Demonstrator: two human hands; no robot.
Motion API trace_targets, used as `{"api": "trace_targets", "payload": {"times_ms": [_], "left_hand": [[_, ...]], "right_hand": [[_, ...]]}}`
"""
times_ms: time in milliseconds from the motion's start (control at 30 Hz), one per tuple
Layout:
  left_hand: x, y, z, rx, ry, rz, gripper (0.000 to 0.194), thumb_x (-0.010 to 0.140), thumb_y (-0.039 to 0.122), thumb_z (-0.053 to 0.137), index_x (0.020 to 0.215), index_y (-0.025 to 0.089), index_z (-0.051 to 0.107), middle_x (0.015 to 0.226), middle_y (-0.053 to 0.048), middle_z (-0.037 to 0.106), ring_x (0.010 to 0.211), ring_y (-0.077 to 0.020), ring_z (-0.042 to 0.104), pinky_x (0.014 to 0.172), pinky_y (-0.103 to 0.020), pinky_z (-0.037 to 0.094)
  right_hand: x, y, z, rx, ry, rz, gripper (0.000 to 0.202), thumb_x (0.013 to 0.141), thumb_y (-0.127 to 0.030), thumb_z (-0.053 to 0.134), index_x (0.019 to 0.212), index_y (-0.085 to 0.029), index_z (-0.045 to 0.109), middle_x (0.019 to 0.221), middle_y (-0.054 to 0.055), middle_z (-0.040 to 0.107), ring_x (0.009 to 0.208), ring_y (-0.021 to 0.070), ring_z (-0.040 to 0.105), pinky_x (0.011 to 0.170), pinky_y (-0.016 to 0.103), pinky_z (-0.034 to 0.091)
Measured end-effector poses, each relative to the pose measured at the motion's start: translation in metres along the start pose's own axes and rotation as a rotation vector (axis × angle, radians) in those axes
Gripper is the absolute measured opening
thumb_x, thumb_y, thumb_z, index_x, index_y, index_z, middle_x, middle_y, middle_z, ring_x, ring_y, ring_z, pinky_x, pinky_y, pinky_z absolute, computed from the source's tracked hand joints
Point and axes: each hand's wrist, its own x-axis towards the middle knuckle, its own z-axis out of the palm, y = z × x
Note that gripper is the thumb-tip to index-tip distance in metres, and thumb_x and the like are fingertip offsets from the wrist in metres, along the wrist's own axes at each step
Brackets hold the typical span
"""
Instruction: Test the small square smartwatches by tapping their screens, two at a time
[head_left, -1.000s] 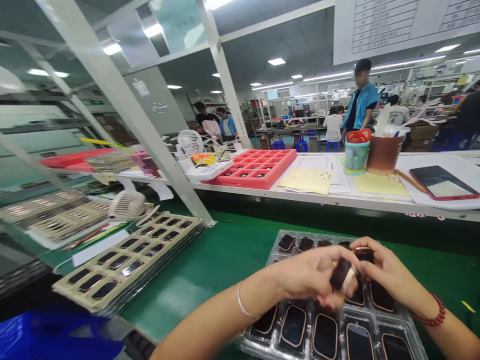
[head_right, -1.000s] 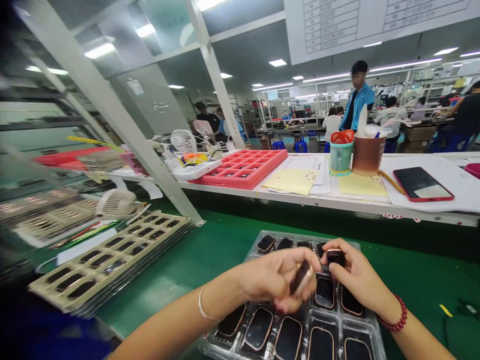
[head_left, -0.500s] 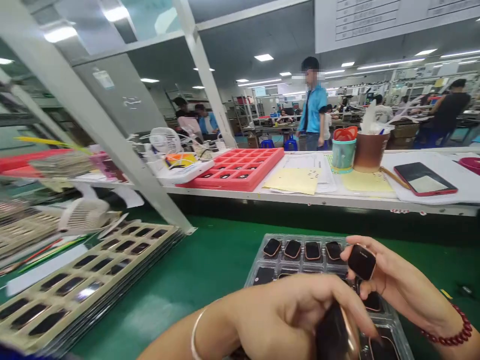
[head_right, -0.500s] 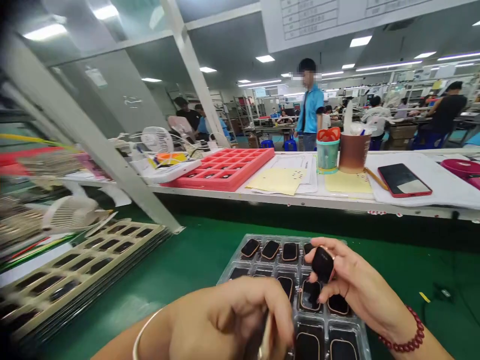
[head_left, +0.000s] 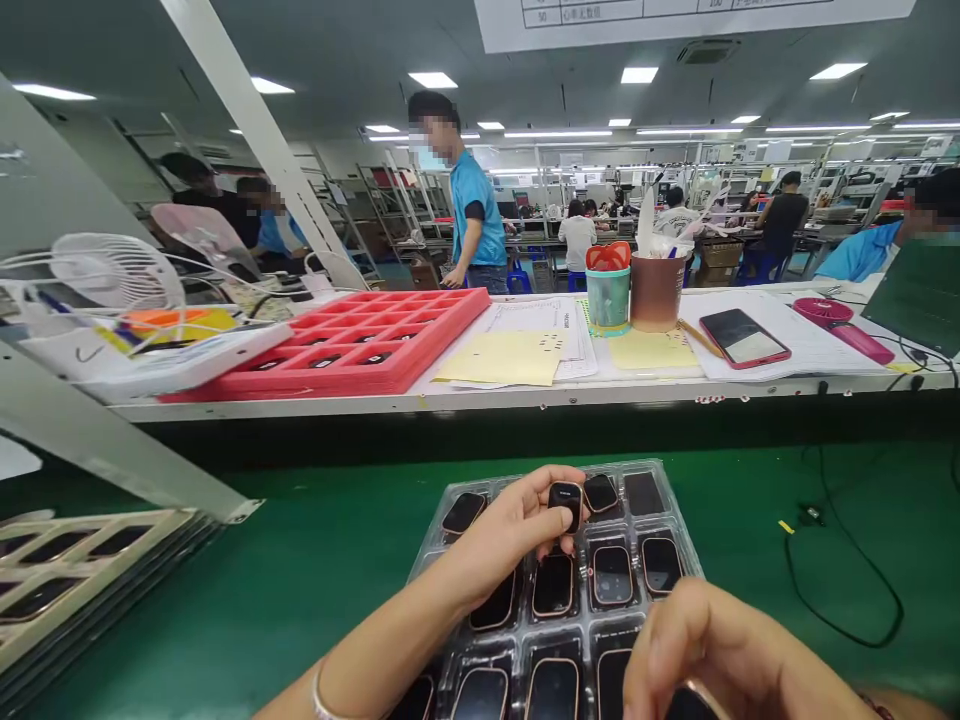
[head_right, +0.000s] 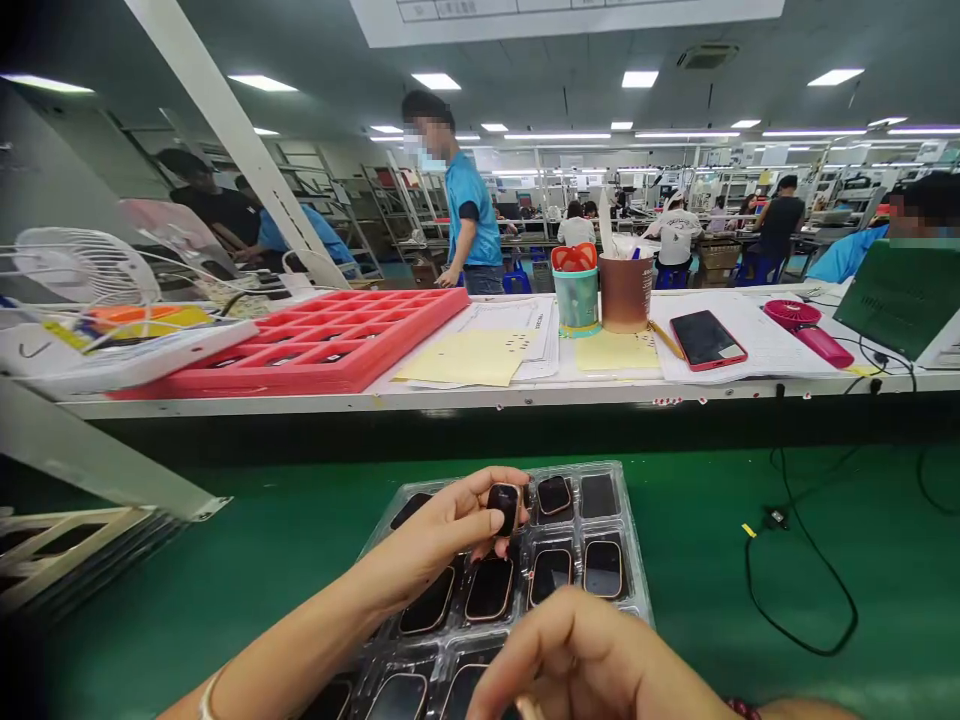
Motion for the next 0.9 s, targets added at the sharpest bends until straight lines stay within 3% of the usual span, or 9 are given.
{"api": "trace_targets", "payload": {"times_ms": [133, 200, 300, 467, 633, 733, 800, 900], "left_hand": [[0.001, 0.0, 0.003, -0.002, 0.12, 0.077, 0.025, 0.071, 0.019, 0.062, 0.094, 0.016, 0.052, 0.077, 0.001, 0.058, 0.059, -0.008, 0.054, 0.058, -0.022, 0.042], [0.002, -0.002, 0.004, -0.006, 0.143, 0.123, 0.03, 0.067, 0.011, 0.061, 0.095, 0.016, 0.052, 0.08, 0.001, 0.058, 0.068, -0.0099, 0.057, 0.068, -0.025, 0.046], [0.002, -0.005, 0.003, 0.006, 0.145, 0.155, 0.039, 0.064, 0.003, 0.055, 0.1, 0.016, 0.052, 0.089, -0.001, 0.059, 0.077, -0.012, 0.059, 0.077, -0.028, 0.047], [-0.001, -0.007, 0.002, 0.045, 0.144, 0.186, 0.034, 0.072, 0.013, 0.058, 0.105, 0.016, 0.052, 0.09, -0.003, 0.059, 0.073, -0.0119, 0.059, 0.075, -0.03, 0.047], [-0.004, -0.006, 0.003, 0.018, 0.118, 0.188, 0.019, 0.08, 0.027, 0.057, 0.094, 0.013, 0.058, 0.08, -0.003, 0.059, 0.065, -0.0109, 0.057, 0.064, -0.026, 0.047], [-0.005, 0.002, 0.0, -0.075, 0.011, 0.166, 0.033, 0.074, 0.021, 0.065, 0.106, 0.016, 0.055, 0.083, -0.002, 0.061, 0.07, -0.0114, 0.06, 0.061, -0.022, 0.046], [-0.013, 0.01, -0.005, -0.178, -0.133, 0.162, 0.049, 0.07, 0.016, 0.07, 0.114, 0.021, 0.05, 0.09, -0.003, 0.062, 0.069, -0.0113, 0.063, 0.054, -0.017, 0.043], [-0.05, 0.012, -0.015, -0.34, -0.369, 0.223, 0.054, 0.071, 0.023, 0.07, 0.12, 0.025, 0.047, 0.094, -0.006, 0.064, 0.056, -0.0096, 0.063, 0.042, -0.014, 0.037]], "right_hand": [[0.027, 0.004, -0.029, -0.066, 0.112, -0.124, 0.043, 0.08, -0.052, 0.063, 0.112, -0.023, 0.056, 0.109, 0.011, 0.063, 0.075, 0.0181, 0.067, 0.057, 0.026, 0.053], [0.044, 0.006, -0.05, -0.19, 0.221, -0.15, 0.042, 0.085, -0.045, 0.057, 0.12, -0.022, 0.053, 0.119, 0.014, 0.059, 0.084, 0.0194, 0.066, 0.059, 0.026, 0.055], [0.061, 0.011, -0.072, -0.385, 0.261, -0.127, 0.043, 0.085, -0.033, 0.06, 0.125, -0.022, 0.049, 0.12, 0.013, 0.058, 0.085, 0.0179, 0.065, 0.063, 0.028, 0.056], [0.063, 0.016, -0.076, -0.541, 0.236, -0.126, 0.04, 0.084, -0.026, 0.057, 0.123, -0.02, 0.051, 0.112, 0.011, 0.061, 0.084, 0.0183, 0.064, 0.064, 0.029, 0.055], [0.065, 0.017, -0.075, -0.552, 0.232, -0.126, 0.026, 0.09, -0.031, 0.05, 0.111, -0.018, 0.058, 0.097, 0.008, 0.064, 0.073, 0.0138, 0.062, 0.058, 0.024, 0.052], [0.064, 0.012, -0.072, -0.47, 0.193, -0.115, 0.027, 0.088, -0.032, 0.057, 0.112, -0.019, 0.057, 0.093, 0.006, 0.063, 0.068, 0.0114, 0.06, 0.056, 0.022, 0.051], [0.054, 0.005, -0.067, -0.336, 0.112, -0.103, 0.042, 0.081, -0.032, 0.067, 0.119, -0.024, 0.051, 0.099, 0.006, 0.061, 0.067, 0.0104, 0.059, 0.054, 0.02, 0.051], [0.021, -0.008, -0.06, -0.212, 0.01, -0.11, 0.062, 0.074, -0.035, 0.074, 0.127, -0.031, 0.043, 0.104, 0.005, 0.059, 0.057, 0.008, 0.059, 0.044, 0.018, 0.048]]}}
